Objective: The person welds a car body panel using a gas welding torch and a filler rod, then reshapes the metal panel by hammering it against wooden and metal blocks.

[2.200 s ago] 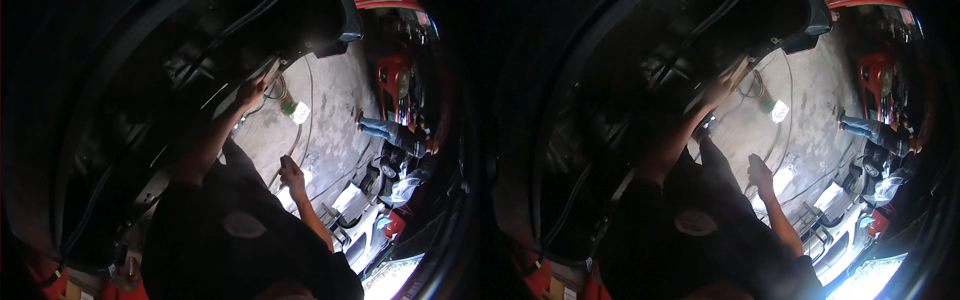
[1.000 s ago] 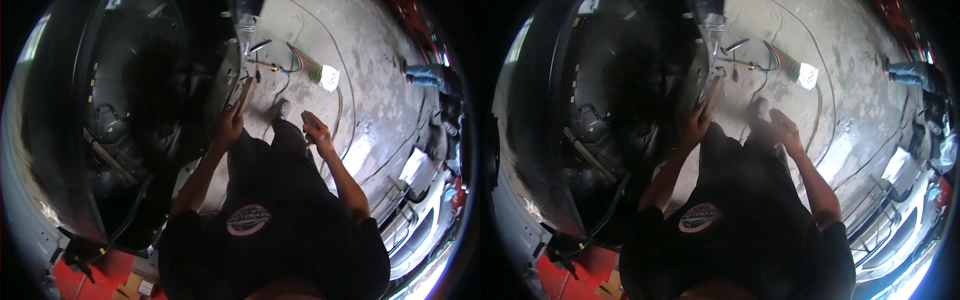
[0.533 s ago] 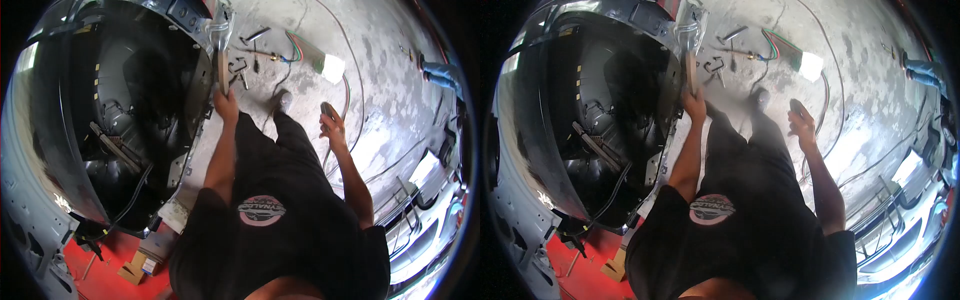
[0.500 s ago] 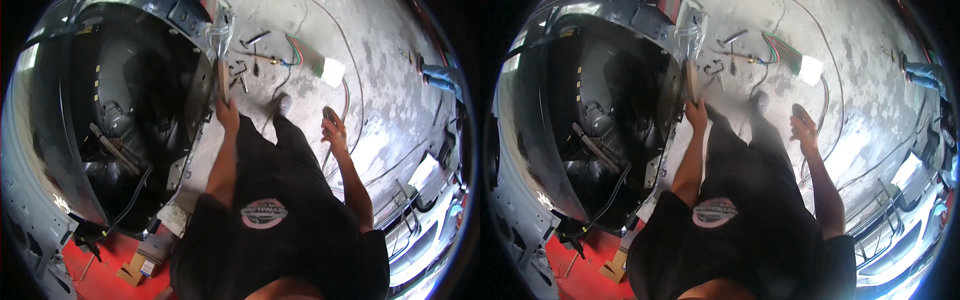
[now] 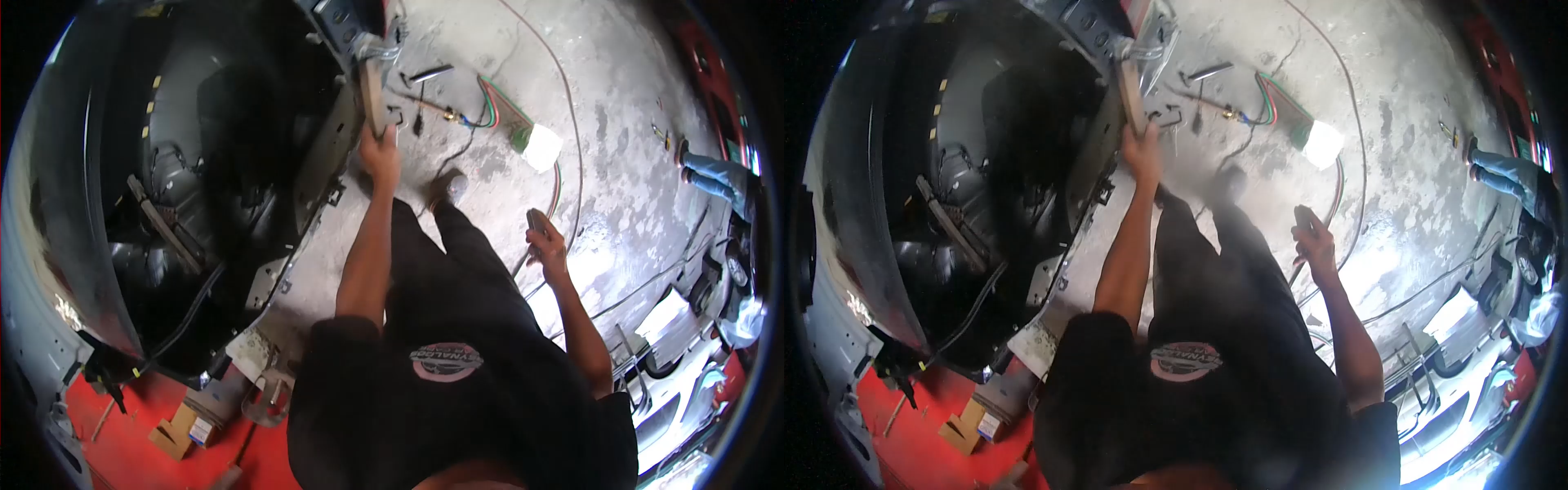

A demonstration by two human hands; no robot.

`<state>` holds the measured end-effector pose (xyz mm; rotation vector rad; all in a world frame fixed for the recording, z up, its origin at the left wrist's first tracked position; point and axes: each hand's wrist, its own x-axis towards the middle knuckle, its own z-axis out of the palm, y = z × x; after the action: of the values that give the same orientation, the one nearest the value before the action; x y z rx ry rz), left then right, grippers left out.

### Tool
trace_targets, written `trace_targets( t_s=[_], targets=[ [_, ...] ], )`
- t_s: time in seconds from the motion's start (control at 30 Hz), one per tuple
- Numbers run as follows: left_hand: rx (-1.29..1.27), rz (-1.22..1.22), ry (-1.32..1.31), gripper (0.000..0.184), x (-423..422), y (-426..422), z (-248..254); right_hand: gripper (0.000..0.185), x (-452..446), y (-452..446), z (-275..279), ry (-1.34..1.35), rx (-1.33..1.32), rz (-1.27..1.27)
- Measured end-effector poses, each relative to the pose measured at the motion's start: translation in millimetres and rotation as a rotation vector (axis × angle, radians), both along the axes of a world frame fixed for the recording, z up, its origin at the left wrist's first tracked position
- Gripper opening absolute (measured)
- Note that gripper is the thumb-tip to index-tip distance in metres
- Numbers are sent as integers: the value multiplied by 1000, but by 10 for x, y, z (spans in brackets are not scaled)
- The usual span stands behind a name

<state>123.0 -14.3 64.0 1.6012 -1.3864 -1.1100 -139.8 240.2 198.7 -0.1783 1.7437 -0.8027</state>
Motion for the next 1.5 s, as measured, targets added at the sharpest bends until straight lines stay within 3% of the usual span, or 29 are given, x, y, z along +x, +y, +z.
trace_targets(
  t_s=[0.03, 0.07, 0.13, 0.17, 0.3, 0.43, 0.47, 0.57, 0.7, 0.73, 0.77, 0.83, 0.93, 1.0, 1.13, 1.2, 1.27, 1.3, 1.33, 1.37, 1.4, 1.5],
  targets=[
    [21, 7, -18, 35, -55, -121, 89, 57, 29, -76, -8, 0, -7, 9],
    [-61, 109, -74, 34, -21, 84, -198, 57, 36, -148, -16, 8, -22, 9],
    [-121, 174, 83, 34, 141, 545, -598, 58, 70, -129, -57, -28, -59, -29],
    [-147, 195, 168, 34, 100, 584, -500, 58, 98, -135, -50, -41, -77, -59],
    [-17, 9, 13, 36, -94, -133, 95, 60, 118, -92, -85, -25, -84, 48],
    [-117, 137, 85, 34, 98, 468, -367, 59, 214, -47, -171, -79, -75, -87],
    [2, 171, 146, 31, 199, 655, -328, 57, 239, -33, -200, -82, -45, -110],
    [-73, 34, 27, 29, 301, 458, -263, 65, 259, 70, -388, -128, -37, -29],
    [107, -178, -64, 29, -43, 148, -190, 56, 381, 1, -895, -156, 12, -24],
    [89, -271, -113, 32, -26, 318, -351, 55, 433, -34, -1067, -161, 4, -36],
    [279, -310, -99, 33, 67, 532, -653, 56, 495, -91, -1247, -170, 0, -55],
    [181, -428, -144, 33, 93, 799, -871, 58, 680, -188, -1646, -190, 6, -100],
    [637, -414, -220, 32, 396, 935, -2026, 63, 942, -356, -2562, -193, -15, -126],
    [724, -380, -278, 32, 667, 964, -2956, 66, 1131, -524, -3160, -163, 51, -93],
    [655, -546, -386, 46, 765, 646, -4221, 66, 1382, -666, -4467, -9, -34, 8],
    [745, -411, -247, 55, 747, 573, -4444, 66, 1505, -873, -4870, 205, -62, 182],
    [1053, -185, 52, 61, 298, 477, -3867, 67, 1593, -1040, -5082, 351, -208, 290],
    [1228, 65, 328, 54, 218, 467, -3766, 68, 1575, -1168, -5083, 436, -280, 335],
    [1152, -59, 419, 45, 151, 445, -3652, 69, 1367, -1438, -4804, 107, -182, 378],
    [1073, -175, 509, 37, 168, 434, -3569, 67, 1288, -1508, -4874, 79, -329, 450],
    [1088, -134, 459, 37, 296, 421, -3548, 65, 1212, -1577, -4945, 40, -478, 513],
    [1047, -34, 372, 37, 612, 307, -3433, 53, 824, -2120, -5420, -248, -342, 588]
  ],
)
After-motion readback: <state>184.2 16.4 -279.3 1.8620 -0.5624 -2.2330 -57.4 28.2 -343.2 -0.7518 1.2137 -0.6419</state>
